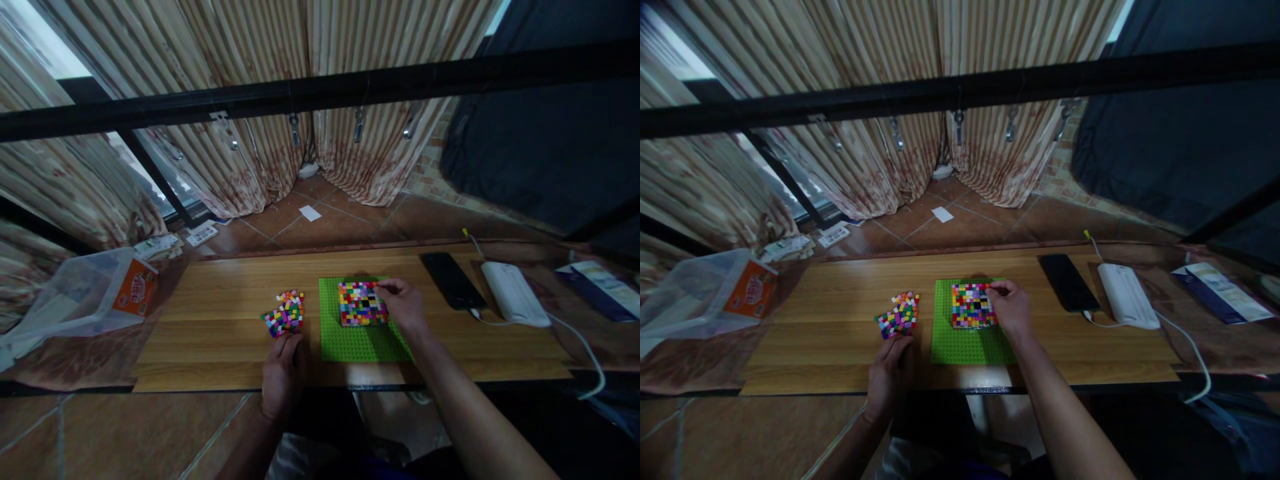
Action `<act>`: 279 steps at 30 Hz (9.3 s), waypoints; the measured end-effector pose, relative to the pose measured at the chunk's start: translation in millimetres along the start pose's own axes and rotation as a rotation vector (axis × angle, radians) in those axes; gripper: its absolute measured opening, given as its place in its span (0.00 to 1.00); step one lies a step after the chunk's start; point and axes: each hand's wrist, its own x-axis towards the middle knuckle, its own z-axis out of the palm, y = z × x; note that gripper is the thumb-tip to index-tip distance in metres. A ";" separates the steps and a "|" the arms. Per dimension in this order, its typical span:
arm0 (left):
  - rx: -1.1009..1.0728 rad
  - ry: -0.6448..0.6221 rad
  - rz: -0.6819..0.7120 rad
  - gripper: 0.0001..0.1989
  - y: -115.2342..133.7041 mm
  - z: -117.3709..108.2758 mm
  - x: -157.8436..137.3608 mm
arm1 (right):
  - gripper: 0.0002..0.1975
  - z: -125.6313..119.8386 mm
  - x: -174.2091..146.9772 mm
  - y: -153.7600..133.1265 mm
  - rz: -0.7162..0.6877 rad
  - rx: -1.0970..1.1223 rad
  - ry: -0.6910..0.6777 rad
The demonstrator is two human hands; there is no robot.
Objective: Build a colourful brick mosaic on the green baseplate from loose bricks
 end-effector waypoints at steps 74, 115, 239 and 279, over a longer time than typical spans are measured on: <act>-0.082 -0.056 0.109 0.08 2.2 -5.9 -7.4 | 0.11 5.8 -101.8 -31.4 -0.344 -0.114 -0.216; -0.006 -0.045 0.143 0.08 2.1 -2.3 -8.1 | 0.13 -10.8 -4.5 -2.3 -0.196 -0.194 -0.036; -0.317 -0.332 -0.031 0.12 8.8 -25.4 1.9 | 0.26 -2.9 -6.7 14.8 0.017 -0.019 0.056; -0.346 -0.200 0.078 0.03 8.9 -17.6 -4.3 | 0.03 101.0 -86.0 -45.6 -0.635 -0.654 -0.785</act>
